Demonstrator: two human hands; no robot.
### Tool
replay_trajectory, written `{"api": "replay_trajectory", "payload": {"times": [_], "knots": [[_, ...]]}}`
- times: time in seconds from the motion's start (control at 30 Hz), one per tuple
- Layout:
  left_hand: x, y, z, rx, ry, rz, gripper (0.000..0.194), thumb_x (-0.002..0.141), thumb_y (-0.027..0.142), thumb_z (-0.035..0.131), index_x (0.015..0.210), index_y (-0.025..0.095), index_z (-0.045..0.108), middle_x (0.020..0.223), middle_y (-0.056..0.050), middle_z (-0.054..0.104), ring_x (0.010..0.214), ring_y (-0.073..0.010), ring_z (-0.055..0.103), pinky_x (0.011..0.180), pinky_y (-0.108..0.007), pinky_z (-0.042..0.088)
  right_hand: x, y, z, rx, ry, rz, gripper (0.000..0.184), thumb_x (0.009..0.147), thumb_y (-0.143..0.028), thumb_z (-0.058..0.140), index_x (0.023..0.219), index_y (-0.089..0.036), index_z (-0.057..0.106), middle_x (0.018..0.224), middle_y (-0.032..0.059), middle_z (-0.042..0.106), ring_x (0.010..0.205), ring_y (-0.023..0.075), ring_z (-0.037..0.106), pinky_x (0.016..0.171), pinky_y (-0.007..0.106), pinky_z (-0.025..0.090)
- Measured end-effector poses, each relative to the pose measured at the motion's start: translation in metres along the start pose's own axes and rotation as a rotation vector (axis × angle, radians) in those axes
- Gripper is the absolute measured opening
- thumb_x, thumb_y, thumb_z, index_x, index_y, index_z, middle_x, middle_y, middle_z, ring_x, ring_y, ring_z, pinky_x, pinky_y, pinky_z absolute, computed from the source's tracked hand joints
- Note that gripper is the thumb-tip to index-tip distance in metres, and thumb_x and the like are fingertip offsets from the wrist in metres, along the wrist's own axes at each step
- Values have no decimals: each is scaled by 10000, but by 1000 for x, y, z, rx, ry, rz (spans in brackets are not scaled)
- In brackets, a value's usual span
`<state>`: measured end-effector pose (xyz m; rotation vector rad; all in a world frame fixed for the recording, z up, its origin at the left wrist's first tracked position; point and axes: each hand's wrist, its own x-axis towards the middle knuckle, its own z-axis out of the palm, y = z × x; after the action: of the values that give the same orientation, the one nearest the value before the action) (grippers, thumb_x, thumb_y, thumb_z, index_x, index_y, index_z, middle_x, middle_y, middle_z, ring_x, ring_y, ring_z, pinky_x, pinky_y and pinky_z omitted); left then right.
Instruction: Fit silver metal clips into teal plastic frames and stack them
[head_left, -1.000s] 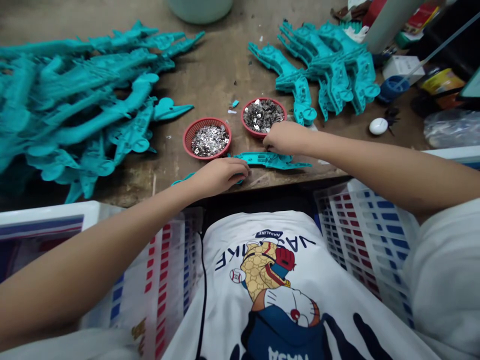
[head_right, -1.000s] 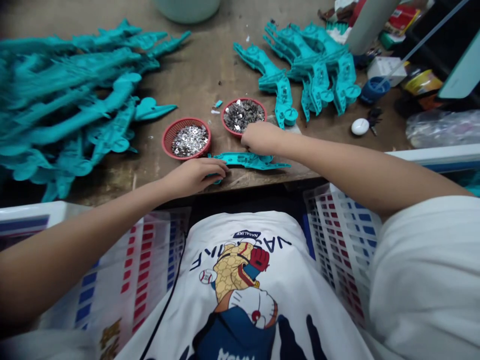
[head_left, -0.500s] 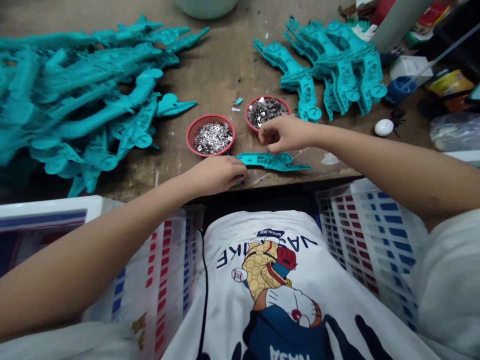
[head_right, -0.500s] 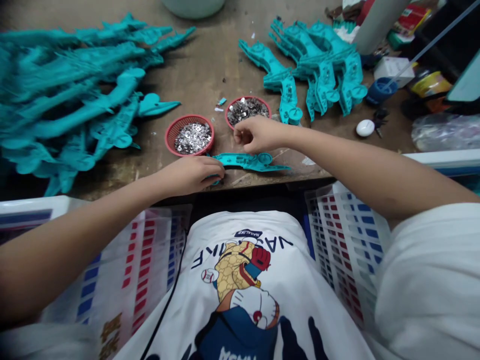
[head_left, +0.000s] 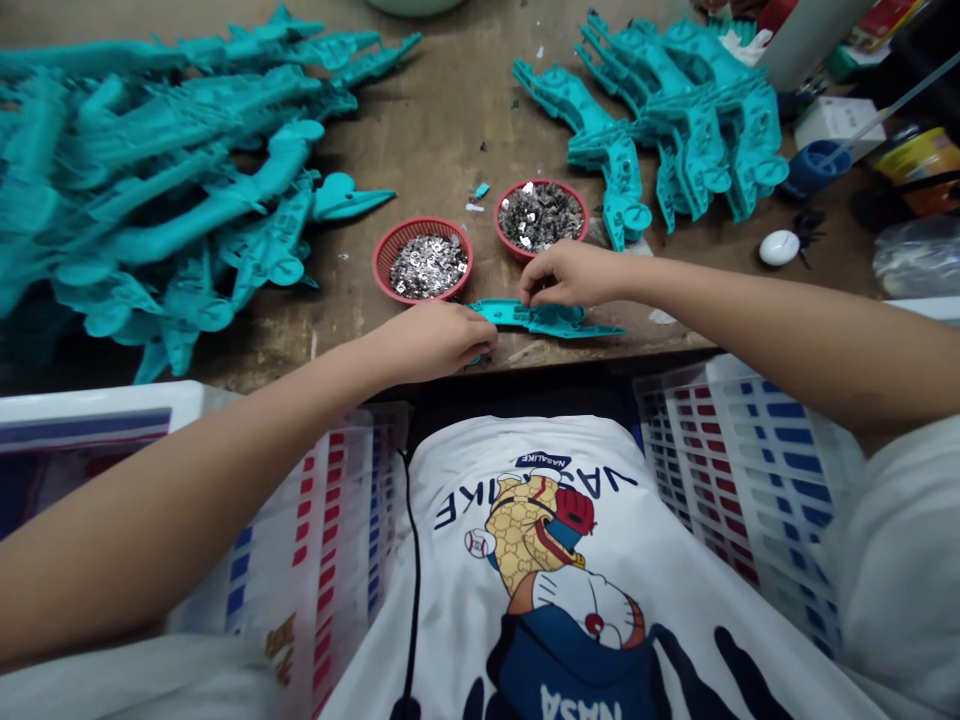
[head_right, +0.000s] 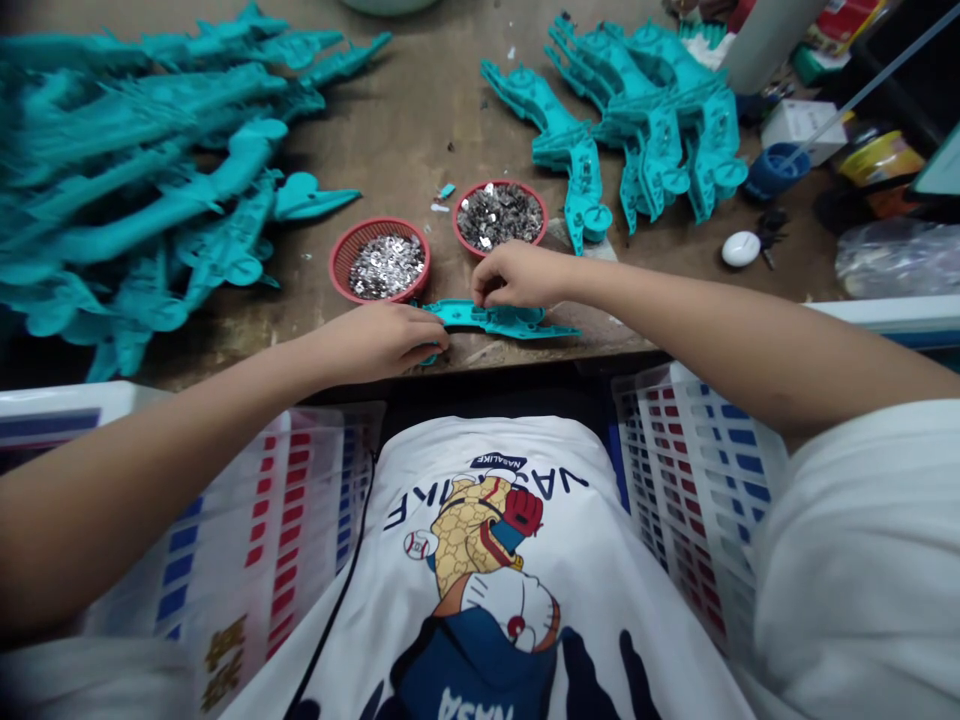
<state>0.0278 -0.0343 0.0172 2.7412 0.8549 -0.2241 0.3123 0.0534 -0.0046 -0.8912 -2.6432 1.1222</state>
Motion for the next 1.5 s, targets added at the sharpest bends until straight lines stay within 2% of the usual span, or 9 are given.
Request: {"api": "replay_trajectory", "payload": {"times": [0.2,0.33,0.43,0.63,0.9,1.1,1.3,1.5], "knots": [[0,-2,1,2,16,-2,243,1101,224,600,1132,214,840,1118,-95,871,962,-249,796,832,-328,558,3,8,5,-73,-22,-97,123,959,-178,776,1008,-179,889,1148,78,815,967,186,717,912,310,546],[0,-2,2,-9,29,1,228,1089,216,616,1113,218,843,1112,-94,874,953,-248,798,825,-329,557,3,8,4,-46,-37,-34,160,962,-185,758,1042,-181,896,1059,58,824,951,192,718,894,308,530],[0,-1,1,-4,22,-4,232,1097,208,610,1121,210,841,1118,-97,872,955,-249,797,816,-329,549,3,6,4,-3,-37,31,181,959,-182,750,1074,-176,890,1064,60,838,962,197,729,887,306,523],[0,0,0,-13,9,-5,232,1097,208,619,1122,207,849,1112,-100,867,963,-258,791,823,-336,543,3,7,5,-29,-47,60,151,944,-194,781,1055,-181,882,1047,48,824,926,184,699,850,295,508],[0,-3,-2,-26,1,-17,257,1110,221,590,1146,208,844,1127,-94,871,974,-251,795,822,-329,545,3,8,6,-89,-3,-37,136,931,-175,769,1013,-186,878,996,40,818,898,179,700,844,290,501],[0,-4,0,-49,28,-5,245,1092,221,607,1116,219,851,1102,-90,867,966,-247,791,834,-327,551,2,2,4,-110,-13,-10,169,958,-178,746,1056,-185,884,999,50,839,902,196,727,843,306,514],[0,-4,0,-42,37,1,251,1094,220,596,1108,217,847,1101,-94,867,962,-248,792,824,-328,548,3,8,5,-118,-32,-89,170,970,-172,739,1046,-193,890,1020,48,844,936,198,740,880,307,517],[1,-5,1,-20,29,18,264,1100,224,578,1114,205,841,1107,-103,869,967,-255,797,831,-342,557,3,7,6,-113,2,-88,158,983,-176,748,1065,-177,883,1014,52,828,935,192,737,878,296,521]]}}
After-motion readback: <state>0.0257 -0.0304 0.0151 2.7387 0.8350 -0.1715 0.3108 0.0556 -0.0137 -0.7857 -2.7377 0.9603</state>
